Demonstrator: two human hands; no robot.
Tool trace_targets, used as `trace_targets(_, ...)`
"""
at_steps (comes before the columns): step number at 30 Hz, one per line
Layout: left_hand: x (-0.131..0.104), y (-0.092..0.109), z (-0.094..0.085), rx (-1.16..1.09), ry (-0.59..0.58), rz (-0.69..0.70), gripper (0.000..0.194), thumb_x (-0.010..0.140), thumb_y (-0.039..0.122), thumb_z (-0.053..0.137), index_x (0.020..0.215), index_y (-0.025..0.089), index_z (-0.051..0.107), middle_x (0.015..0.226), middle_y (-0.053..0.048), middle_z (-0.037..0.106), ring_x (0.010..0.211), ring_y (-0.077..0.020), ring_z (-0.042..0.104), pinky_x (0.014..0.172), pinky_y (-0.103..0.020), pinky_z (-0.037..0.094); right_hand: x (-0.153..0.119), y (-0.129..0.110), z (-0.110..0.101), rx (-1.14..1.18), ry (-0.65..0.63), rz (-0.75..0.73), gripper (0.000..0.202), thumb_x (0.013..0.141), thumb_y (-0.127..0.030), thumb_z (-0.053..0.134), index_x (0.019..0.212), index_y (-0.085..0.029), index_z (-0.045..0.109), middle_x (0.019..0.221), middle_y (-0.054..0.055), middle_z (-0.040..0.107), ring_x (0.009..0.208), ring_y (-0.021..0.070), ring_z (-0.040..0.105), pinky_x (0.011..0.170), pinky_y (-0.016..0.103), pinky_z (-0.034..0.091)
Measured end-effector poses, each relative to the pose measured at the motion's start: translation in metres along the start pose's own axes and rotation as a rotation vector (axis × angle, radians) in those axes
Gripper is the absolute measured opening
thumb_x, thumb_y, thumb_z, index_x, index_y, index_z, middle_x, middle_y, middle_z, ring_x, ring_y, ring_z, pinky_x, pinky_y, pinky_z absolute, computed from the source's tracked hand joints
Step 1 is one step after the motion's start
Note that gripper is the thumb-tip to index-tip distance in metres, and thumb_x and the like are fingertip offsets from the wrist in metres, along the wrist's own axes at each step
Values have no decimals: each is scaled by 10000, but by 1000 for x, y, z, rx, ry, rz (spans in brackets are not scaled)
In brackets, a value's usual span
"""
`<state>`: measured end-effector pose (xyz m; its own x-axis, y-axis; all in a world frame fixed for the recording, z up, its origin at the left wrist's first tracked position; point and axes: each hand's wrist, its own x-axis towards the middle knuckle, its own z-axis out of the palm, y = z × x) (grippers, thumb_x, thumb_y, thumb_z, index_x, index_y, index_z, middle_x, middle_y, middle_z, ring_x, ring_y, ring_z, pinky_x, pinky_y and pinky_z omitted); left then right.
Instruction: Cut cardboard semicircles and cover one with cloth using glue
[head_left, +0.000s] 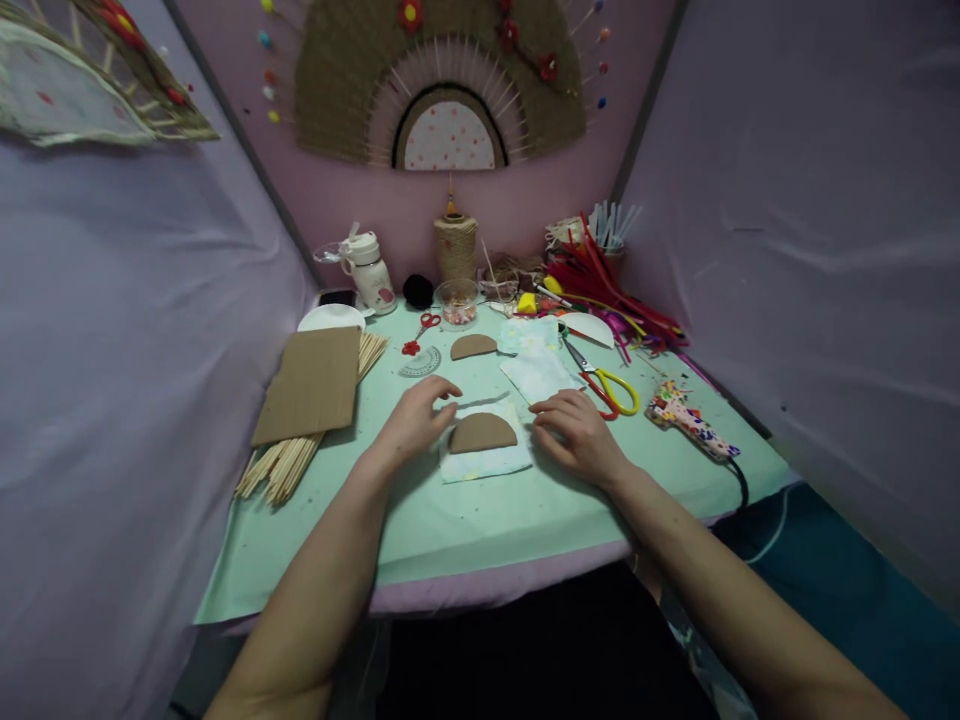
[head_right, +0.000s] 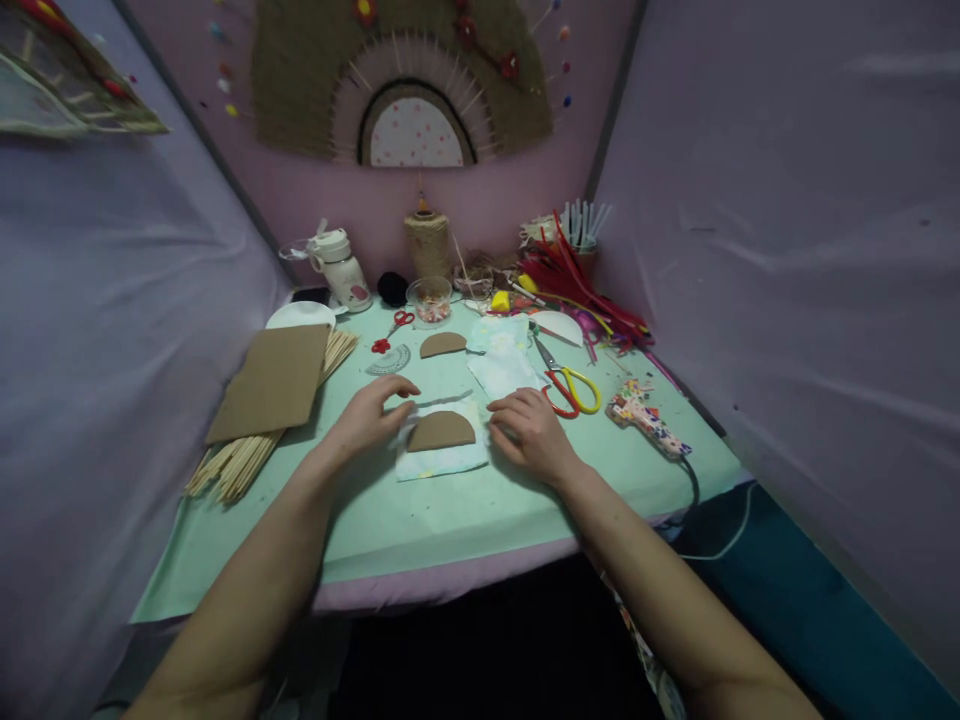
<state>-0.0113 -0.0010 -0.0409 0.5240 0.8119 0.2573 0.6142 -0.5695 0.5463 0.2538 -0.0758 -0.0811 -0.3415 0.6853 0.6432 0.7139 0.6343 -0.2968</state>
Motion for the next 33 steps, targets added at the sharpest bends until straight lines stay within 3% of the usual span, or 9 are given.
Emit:
trace_targets(4,0,-11,-9,-9,66,-61,256,793,161,474,962,177,666,976,-61,670,928,-202,608,861,-336,459,9,-6,-2,29,-41,-31,133,872,-200,553,949,-217,661,1026,77,718,940,233,596,887,449,446)
trace_targets(9,-1,-12,-8,-32,-140,30,237,795,209,537,976,194,689,1035,-66,661,966,-205,606,885,-334,459,32,-19,10,129,-259,-184,226,903,-207,520,1074,-221,668,1146,90,690,1054,233,612,907,428,473)
trace_targets(12,-3,-5,-3,-50,-237,100,319,772,270,605,1076,191,659,1091,-80,650,1026,-224,592,925,-350,449,42,-23,22,194,-313,-251,246,900,-189,516,1091,-215,669,1194,95,672,1099,231,607,919,417,478)
trace_targets(16,-5,7,7,-54,-301,79,560,697,307,666,1232,182,563,1201,-121,610,1122,-280,547,953,-394,440,46,-26,31,257,-353,-269,270,905,-176,487,1100,-211,670,1156,96,684,1102,223,608,933,407,482)
trace_targets(24,-9,11,17,-56,-317,15,677,661,315,676,1297,177,490,1214,-139,587,1153,-307,505,963,-438,421,41,-32,37,316,-411,-223,263,884,-142,479,1035,-207,684,1098,96,686,1069,218,601,936,404,498)
trace_targets(29,-9,5,14,-72,-298,46,682,675,364,697,1292,176,475,1262,-142,550,1188,-296,495,999,-442,403,41,-32,32,375,-379,-204,259,874,-139,498,1061,-216,661,1144,97,666,1104,222,583,958,414,482)
trace_targets(33,-4,-4,6,-127,-132,11,504,754,361,642,1208,193,503,1222,-111,553,1142,-240,523,989,-395,416,45,-17,21,380,-81,85,207,878,-176,506,1042,-208,629,1172,110,631,1106,221,569,931,410,480)
